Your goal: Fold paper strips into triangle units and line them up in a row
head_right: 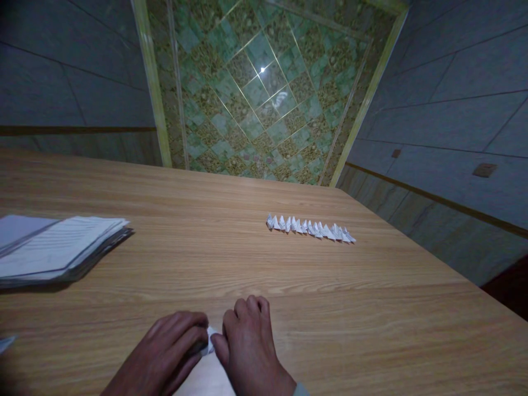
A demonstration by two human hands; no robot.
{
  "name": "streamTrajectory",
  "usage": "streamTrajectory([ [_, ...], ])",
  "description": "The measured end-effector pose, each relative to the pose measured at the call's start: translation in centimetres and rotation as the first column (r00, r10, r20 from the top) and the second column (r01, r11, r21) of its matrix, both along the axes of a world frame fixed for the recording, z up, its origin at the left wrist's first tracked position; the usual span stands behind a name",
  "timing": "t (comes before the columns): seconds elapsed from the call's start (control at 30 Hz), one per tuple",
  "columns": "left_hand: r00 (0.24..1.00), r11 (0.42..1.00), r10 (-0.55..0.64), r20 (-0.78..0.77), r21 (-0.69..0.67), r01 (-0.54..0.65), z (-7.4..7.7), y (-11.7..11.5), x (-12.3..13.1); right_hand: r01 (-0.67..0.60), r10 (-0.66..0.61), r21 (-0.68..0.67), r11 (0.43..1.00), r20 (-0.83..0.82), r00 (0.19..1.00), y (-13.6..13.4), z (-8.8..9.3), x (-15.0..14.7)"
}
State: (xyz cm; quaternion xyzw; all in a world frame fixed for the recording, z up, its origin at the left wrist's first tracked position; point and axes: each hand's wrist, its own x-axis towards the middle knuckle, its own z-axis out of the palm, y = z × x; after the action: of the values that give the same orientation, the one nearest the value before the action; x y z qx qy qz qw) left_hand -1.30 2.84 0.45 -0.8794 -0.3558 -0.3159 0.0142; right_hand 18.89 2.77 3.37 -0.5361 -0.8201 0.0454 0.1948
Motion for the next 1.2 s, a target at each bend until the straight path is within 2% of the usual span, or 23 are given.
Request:
streamTrajectory([
  [0.17,0.999,0.999,-0.039,-0.003,-0.033,0.039,0.3,0.1,0.3,0.034,-0.034,0.001,0.999,0.018,0.999,0.1,-0.1,-0.1],
  [0.4,0.997,0.997,-0.048,-0.057,-0.069,0.044,1.0,0.2,0.3,0.086,-0.090,0.099,0.991,0.040,0.995,0.4,-0.6,0.2],
  [0.5,0.997,0.992,-0.032,-0.077,-0.126,0.022,1.4,0.2,0.3,-0.041,0.045,0.200,0.979,-0.015,0.999,0.3,-0.7,0.8],
  [0.57,0.998,0.989,-0.007,-0.066,-0.150,-0.003,1.7,0.1,0.3,-0.186,0.196,0.282,0.941,-0.008,0.981,0.0,-1.0,1.0],
  [0.63,0.999,0.984,0.008,-0.041,-0.177,-0.016,1.9,0.0,0.3,-0.280,0.293,0.343,0.897,0.014,0.956,-0.2,-1.4,0.9],
  [0.73,1.000,0.969,-0.002,0.017,-0.246,0.006,1.7,-0.1,-0.2,-0.291,0.309,0.373,0.881,0.013,0.951,-0.4,-1.6,0.7],
  [0.83,0.998,0.959,0.023,0.060,-0.283,-0.005,0.5,0.1,-1.3,-0.303,0.312,0.351,0.886,0.032,0.950,-0.5,-1.2,0.8],
  [0.93,0.996,0.969,0.081,0.039,-0.238,-0.069,-0.9,0.4,-2.5,-0.323,0.320,0.314,0.893,0.063,0.945,-0.5,-0.6,1.1],
  [1.0,0.997,0.979,0.077,-0.005,-0.187,-0.077,-1.3,0.6,-2.9,-0.324,0.319,0.290,0.900,0.067,0.945,-0.5,-0.3,1.2],
  [1.13,0.993,0.995,-0.037,-0.113,-0.095,0.026,-0.3,0.9,-2.8,-0.339,0.334,0.245,0.908,0.065,0.940,-0.4,-0.1,0.8],
  [1.2,0.986,0.994,-0.079,-0.147,-0.087,0.066,0.4,0.8,-2.6,-0.358,0.352,0.264,0.896,0.073,0.933,-0.2,-0.2,0.5],
])
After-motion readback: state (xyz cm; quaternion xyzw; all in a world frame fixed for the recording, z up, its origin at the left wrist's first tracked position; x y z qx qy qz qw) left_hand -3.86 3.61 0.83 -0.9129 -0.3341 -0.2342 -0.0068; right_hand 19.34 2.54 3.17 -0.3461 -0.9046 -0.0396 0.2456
